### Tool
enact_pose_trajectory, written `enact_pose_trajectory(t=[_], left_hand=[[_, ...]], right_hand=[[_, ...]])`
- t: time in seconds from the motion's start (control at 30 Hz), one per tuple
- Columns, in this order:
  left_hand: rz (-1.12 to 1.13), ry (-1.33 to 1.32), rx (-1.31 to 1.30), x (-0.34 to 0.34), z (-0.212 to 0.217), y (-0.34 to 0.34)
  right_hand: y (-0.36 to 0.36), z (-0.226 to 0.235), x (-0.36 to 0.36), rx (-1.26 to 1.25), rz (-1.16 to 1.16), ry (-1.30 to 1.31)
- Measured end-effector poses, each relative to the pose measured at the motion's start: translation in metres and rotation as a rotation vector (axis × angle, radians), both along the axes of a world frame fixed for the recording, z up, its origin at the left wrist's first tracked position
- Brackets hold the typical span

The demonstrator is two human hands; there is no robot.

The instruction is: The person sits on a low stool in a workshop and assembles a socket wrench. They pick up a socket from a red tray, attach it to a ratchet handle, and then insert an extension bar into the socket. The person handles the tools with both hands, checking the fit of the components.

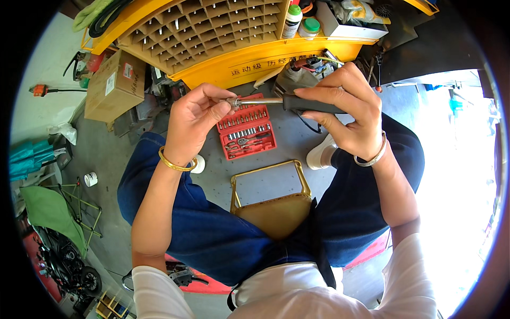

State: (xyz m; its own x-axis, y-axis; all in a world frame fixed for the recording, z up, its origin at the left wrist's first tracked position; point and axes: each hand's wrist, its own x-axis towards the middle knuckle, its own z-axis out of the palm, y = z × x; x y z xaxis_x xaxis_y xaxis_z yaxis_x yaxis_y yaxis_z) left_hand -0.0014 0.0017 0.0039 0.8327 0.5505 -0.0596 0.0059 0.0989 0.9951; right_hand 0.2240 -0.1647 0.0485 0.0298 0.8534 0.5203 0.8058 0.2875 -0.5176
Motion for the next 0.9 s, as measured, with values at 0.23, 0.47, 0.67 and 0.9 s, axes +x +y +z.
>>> enact_pose_trajectory(t=[0.23,0.47,0.67,0.9], left_hand=[[0.039,-0.017,0.056,-0.002,-0.004,-0.005],[0.043,-0.036,0.055,-0.004,-0.008,-0.008],[0.069,-0.028,0.119,-0.005,-0.014,-0.016],[0.066,-0.018,0.122,-0.004,-0.013,-0.008]], right_hand=[[0.0,-0.009,-0.004,-0.03,-0.019,0.147],[-0.001,-0.01,-0.008,-0.009,0.007,0.114],[-0.002,-0.019,-0.013,-0.016,0.007,0.15],[0.002,-0.018,-0.011,0.013,0.016,0.144]])
